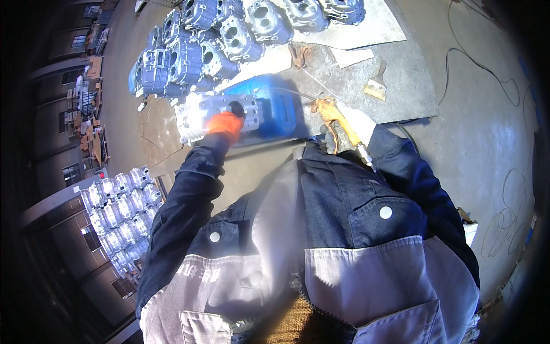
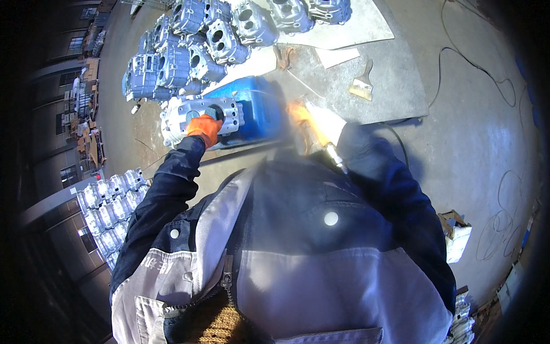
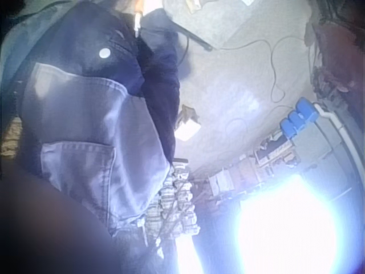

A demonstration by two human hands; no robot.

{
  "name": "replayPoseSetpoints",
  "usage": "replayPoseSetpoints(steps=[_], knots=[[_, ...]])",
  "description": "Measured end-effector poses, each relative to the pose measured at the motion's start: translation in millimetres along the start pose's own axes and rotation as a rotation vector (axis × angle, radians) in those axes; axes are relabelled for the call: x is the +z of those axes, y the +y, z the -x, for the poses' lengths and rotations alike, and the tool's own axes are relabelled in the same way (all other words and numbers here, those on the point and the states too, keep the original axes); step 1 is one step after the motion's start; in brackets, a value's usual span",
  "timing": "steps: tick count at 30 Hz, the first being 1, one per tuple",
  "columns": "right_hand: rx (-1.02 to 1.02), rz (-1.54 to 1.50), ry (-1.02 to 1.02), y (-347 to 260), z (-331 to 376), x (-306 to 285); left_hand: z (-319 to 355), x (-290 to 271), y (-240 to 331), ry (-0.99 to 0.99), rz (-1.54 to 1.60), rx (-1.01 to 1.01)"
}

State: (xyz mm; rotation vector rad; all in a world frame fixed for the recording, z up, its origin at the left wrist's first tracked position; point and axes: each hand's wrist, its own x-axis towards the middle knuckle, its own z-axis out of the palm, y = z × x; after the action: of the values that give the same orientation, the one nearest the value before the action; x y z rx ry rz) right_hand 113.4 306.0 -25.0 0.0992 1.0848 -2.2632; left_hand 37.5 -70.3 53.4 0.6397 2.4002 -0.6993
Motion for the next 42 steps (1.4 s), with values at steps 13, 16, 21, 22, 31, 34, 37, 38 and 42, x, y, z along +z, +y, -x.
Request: replayPoseSetpoints(steps=[13,16,21,22,31,34,37,38,42], knots=[[0.222,-0.397,0.051,-20,28,26,3,-5,2,-0.012,0.024,-0.019],[0.232,-0.458,0.065,-13,26,19,3,-4,1,-0.032,0.009,0.000],[0.264,-0.555,-0.012,-15,28,20,2,-3,1,-0.017,0.034,-0.014],[0.261,-0.571,0.039,-16,28,23,2,-3,1,-0.017,0.030,-0.018],[0.230,-0.405,0.096,-21,31,34,4,-4,0,-0.023,0.026,-0.013],[0.243,-0.479,0.052,-16,27,29,6,-7,2,-0.007,0.015,-0.004],[0.229,-0.407,0.008,-8,23,23,6,-12,4,-0.051,0.017,-0.029],[0.213,-0.347,-0.020,-5,22,21,5,-14,5,-0.100,0.016,-0.057],[0.201,-0.485,-0.028,2,19,13,5,-19,6,-0.157,0.042,-0.096]])
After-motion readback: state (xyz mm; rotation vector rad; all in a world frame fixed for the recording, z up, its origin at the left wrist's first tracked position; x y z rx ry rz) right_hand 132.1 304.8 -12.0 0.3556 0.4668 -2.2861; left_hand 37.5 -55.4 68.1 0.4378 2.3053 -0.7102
